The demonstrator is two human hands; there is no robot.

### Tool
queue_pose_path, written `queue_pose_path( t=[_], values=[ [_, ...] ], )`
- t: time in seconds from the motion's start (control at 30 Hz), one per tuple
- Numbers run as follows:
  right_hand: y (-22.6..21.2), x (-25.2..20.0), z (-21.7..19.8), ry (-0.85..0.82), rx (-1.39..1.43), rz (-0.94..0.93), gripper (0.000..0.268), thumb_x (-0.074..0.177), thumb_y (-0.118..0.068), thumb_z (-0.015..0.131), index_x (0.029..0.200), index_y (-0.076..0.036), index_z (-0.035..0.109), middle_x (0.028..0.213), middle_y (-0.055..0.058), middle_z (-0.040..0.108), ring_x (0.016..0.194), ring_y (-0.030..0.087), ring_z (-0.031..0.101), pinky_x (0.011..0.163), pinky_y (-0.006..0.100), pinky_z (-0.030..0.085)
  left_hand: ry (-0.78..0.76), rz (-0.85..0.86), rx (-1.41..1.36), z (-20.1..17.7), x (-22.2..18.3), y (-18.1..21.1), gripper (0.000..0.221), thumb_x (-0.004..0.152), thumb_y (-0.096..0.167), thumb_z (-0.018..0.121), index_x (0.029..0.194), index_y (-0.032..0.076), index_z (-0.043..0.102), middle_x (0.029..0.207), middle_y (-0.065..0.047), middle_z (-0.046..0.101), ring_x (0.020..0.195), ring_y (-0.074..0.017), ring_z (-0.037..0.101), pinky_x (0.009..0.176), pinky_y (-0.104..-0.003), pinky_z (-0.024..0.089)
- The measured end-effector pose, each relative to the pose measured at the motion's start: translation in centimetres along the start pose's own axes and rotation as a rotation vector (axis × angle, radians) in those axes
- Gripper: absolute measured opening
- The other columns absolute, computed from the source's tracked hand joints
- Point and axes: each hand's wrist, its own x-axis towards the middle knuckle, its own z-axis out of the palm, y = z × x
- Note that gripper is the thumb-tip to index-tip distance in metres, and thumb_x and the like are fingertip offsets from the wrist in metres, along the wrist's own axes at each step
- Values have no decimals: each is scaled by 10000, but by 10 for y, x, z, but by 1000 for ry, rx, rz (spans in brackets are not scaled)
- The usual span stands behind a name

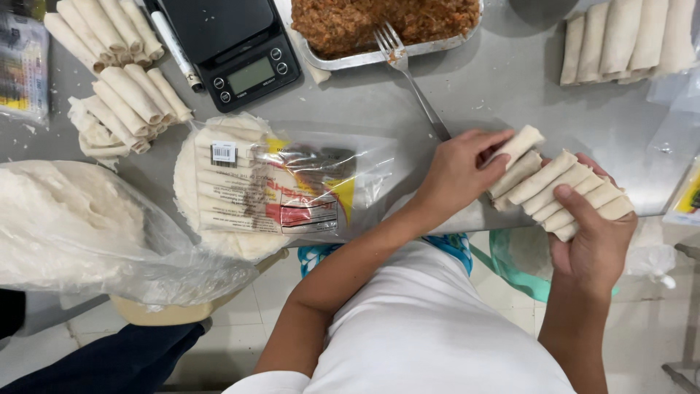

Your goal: The person picks up several rolled spring rolls by hand and places them inside a clear plastic bag, then moves the bag aside and repeats the action with another set of rolls.

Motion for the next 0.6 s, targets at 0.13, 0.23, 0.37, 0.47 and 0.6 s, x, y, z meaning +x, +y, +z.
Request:
queue_pose_path(
  t=[0.13,0.23,0.37,0.47,0.6],
  values=[
    [8,-1,18,-40,-4,-78,495,777,-48,797,1250,-19,654,1208,80,687,1171,211,703,1034,313,653,8,-110,-293,-21,-19,38,349,983,197,688,1326,133,696,1120,-4,712,884,-70,599,838,-206,505],
    [3,-11,38,-34,-20,-65,546,774,-87,796,1294,-29,643,1220,57,679,1175,189,697,1021,264,636,105,-62,-184,-23,-29,45,455,936,329,722,1367,203,646,1296,-44,701,1165,-113,694,1075,-227,537],
    [5,-20,58,-84,56,-92,546,791,-63,789,1308,-6,624,1219,46,653,1198,182,681,1056,265,630,234,-19,-212,-28,-36,55,429,977,265,710,1388,167,629,1322,-48,705,1200,-115,686,1112,-230,535],
    [9,-36,80,-100,107,-81,581,847,-108,746,1392,0,575,1222,102,679,1183,230,705,1054,303,630,300,135,-107,-30,-43,58,405,1070,271,639,1456,167,577,1479,2,637,1342,-170,641,1266,-310,507],
    [38,-39,90,-205,61,-266,444,907,-147,700,1308,-12,565,1192,71,629,1182,228,652,1067,355,587,446,123,-303,-37,-47,72,318,1139,350,466,1392,186,565,1470,-64,536,1472,-204,519,1344,-365,445]
  ],
)
